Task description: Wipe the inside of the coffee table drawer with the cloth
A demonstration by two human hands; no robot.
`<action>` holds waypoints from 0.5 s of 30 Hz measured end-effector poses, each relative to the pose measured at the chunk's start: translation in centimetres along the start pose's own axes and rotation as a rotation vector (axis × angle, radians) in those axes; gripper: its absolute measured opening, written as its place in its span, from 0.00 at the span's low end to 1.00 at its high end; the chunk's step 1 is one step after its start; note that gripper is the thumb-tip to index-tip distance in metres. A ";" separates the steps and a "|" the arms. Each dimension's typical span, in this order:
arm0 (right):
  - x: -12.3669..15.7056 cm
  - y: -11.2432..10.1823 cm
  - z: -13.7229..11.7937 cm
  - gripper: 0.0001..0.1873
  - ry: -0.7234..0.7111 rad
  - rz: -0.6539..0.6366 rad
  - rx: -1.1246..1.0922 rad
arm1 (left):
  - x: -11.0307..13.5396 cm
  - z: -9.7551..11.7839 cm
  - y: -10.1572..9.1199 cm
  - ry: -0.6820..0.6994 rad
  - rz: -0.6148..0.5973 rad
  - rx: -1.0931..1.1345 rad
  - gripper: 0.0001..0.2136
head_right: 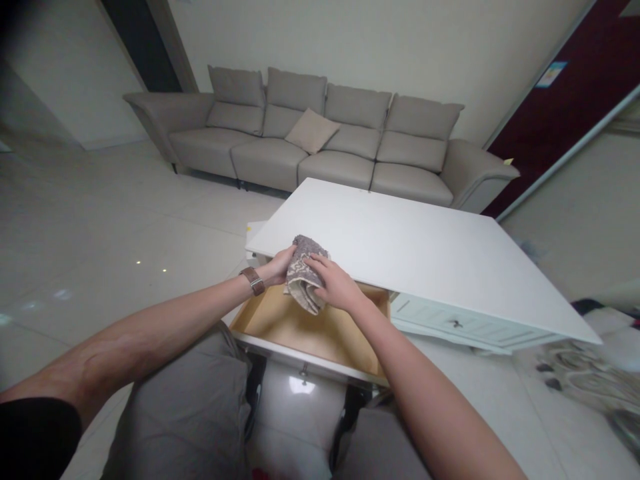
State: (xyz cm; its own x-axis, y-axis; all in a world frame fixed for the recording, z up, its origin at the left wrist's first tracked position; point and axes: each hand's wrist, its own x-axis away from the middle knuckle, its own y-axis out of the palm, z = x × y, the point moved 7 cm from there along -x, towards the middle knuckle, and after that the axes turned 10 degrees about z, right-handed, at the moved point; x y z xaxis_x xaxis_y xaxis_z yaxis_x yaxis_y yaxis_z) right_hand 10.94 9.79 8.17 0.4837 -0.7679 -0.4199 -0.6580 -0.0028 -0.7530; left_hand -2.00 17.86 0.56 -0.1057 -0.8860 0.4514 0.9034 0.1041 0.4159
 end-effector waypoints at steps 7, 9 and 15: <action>0.6 0.9 1.1 0.59 0.091 0.008 -0.136 | 0.5 -0.2 0.8 -0.016 0.020 0.012 0.06; 0.5 0.8 1.7 0.53 0.113 0.044 -0.161 | 0.9 -0.2 1.5 -0.031 -0.031 0.012 0.05; 0.7 0.6 3.3 0.48 0.150 0.077 -0.230 | 2.8 -0.6 2.8 -0.061 -0.196 -0.100 0.09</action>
State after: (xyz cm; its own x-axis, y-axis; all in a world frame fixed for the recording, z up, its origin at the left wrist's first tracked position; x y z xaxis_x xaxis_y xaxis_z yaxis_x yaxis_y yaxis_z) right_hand 12.78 11.37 5.75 0.3481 -0.8575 -0.3788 -0.8113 -0.0731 -0.5800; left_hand 0.47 15.40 2.49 -0.3052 -0.8555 0.4182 0.8994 -0.1148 0.4217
